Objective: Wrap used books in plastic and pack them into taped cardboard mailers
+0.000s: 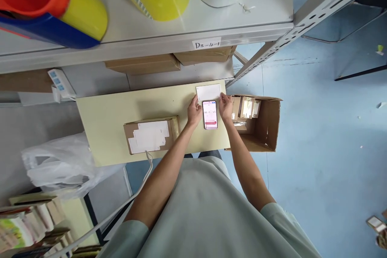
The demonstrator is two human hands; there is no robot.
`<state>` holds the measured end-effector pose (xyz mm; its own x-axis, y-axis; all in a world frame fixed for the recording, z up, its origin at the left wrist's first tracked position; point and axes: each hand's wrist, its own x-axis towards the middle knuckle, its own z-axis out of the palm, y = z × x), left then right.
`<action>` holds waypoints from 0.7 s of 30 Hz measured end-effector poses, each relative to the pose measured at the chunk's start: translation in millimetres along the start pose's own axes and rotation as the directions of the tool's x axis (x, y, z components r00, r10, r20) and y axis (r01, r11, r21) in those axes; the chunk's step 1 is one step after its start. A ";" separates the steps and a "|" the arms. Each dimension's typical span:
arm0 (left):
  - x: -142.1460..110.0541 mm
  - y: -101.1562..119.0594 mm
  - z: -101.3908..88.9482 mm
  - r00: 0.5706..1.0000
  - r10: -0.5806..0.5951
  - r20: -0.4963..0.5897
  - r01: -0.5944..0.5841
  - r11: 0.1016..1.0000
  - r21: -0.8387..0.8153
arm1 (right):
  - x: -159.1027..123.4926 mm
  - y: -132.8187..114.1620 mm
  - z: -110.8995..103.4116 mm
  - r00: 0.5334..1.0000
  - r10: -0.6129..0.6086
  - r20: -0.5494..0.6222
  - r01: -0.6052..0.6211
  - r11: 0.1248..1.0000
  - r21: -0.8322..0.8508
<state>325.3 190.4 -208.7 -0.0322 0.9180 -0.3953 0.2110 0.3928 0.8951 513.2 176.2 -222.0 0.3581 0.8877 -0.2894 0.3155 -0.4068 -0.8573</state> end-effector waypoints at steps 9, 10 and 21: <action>17.7 38.5 4.8 0.966 -0.072 -0.250 0.098 0.991 0.092 | -5.3 -11.8 0.1 0.999 0.004 -0.035 -0.006 0.998 -0.058; 19.1 43.4 5.1 0.962 -0.079 -0.262 0.106 0.990 0.092 | -5.5 -13.8 -0.4 0.999 0.010 -0.040 -0.012 0.998 -0.060; 12.7 67.5 4.7 0.971 -0.088 -0.221 0.097 0.995 0.031 | -5.8 -34.4 -3.9 0.994 0.090 -0.057 -0.093 0.994 -0.050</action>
<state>343.7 228.3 -154.2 -0.2661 0.8691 -0.4169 0.2373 0.4782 0.8456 503.7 184.2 -189.2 0.4347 0.8336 -0.3408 0.3243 -0.4980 -0.8043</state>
